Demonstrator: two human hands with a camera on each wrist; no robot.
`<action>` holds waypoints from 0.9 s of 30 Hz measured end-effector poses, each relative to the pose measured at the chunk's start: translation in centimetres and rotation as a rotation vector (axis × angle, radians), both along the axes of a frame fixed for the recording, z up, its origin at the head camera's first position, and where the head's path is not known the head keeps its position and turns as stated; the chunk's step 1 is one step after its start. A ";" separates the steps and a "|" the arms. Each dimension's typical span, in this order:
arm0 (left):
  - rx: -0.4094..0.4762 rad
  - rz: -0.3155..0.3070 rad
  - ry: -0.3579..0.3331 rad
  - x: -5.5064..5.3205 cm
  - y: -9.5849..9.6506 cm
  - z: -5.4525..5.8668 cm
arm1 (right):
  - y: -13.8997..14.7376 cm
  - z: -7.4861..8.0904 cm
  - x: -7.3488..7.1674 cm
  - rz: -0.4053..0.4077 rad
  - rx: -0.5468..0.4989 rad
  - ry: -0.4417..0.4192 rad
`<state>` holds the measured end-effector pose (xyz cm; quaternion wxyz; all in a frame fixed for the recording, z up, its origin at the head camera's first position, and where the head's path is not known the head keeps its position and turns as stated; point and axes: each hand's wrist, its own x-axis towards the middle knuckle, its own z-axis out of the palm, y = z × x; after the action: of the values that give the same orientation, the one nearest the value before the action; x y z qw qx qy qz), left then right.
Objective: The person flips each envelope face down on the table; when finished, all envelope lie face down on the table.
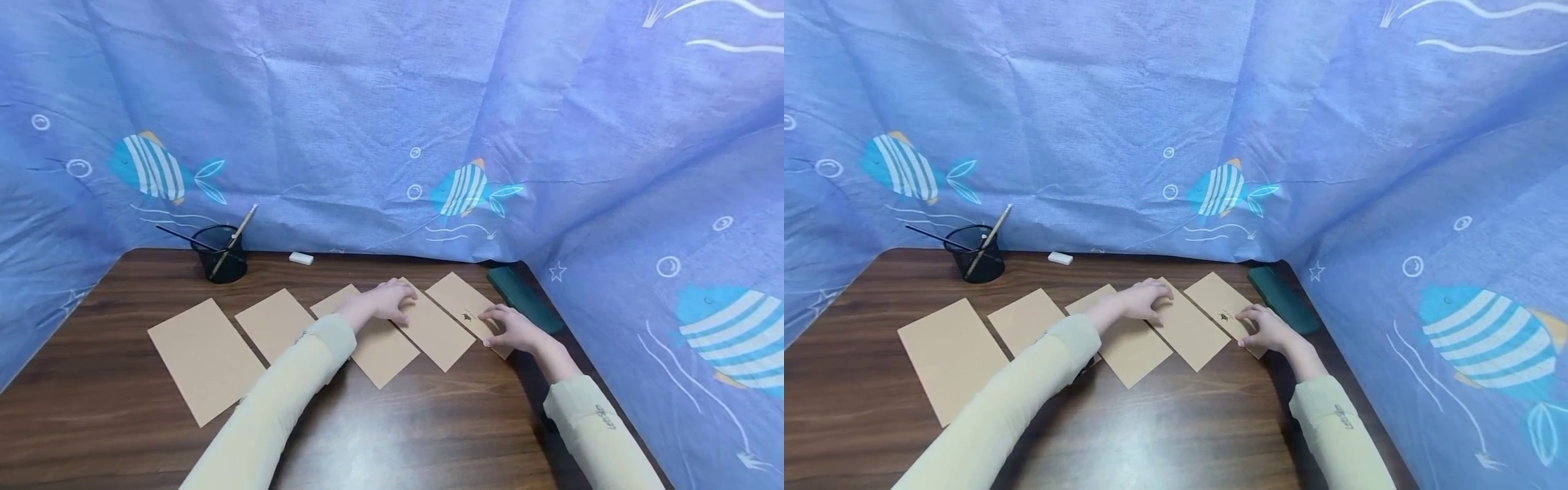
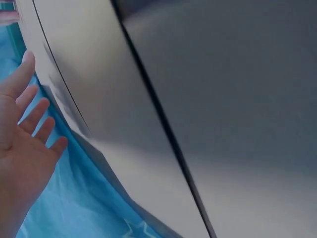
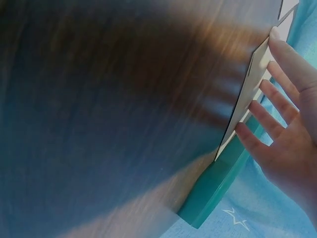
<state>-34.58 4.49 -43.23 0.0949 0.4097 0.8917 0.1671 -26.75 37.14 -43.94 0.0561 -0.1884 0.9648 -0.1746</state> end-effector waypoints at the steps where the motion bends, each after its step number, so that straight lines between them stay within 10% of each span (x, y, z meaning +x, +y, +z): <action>1: 0.009 -0.004 0.011 0.0 0.4 -0.1 | 0.0 0.0 -0.1 0.001 0.005 0.000; 27: -0.025 0.079 -0.086 0.3 5.1 0.0 | 0.0 0.0 -0.2 -0.009 0.024 -0.020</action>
<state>-34.32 9.55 -43.27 0.1316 0.3654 0.9043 0.1773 -26.97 37.10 -43.94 0.0670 -0.1816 0.9671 -0.1652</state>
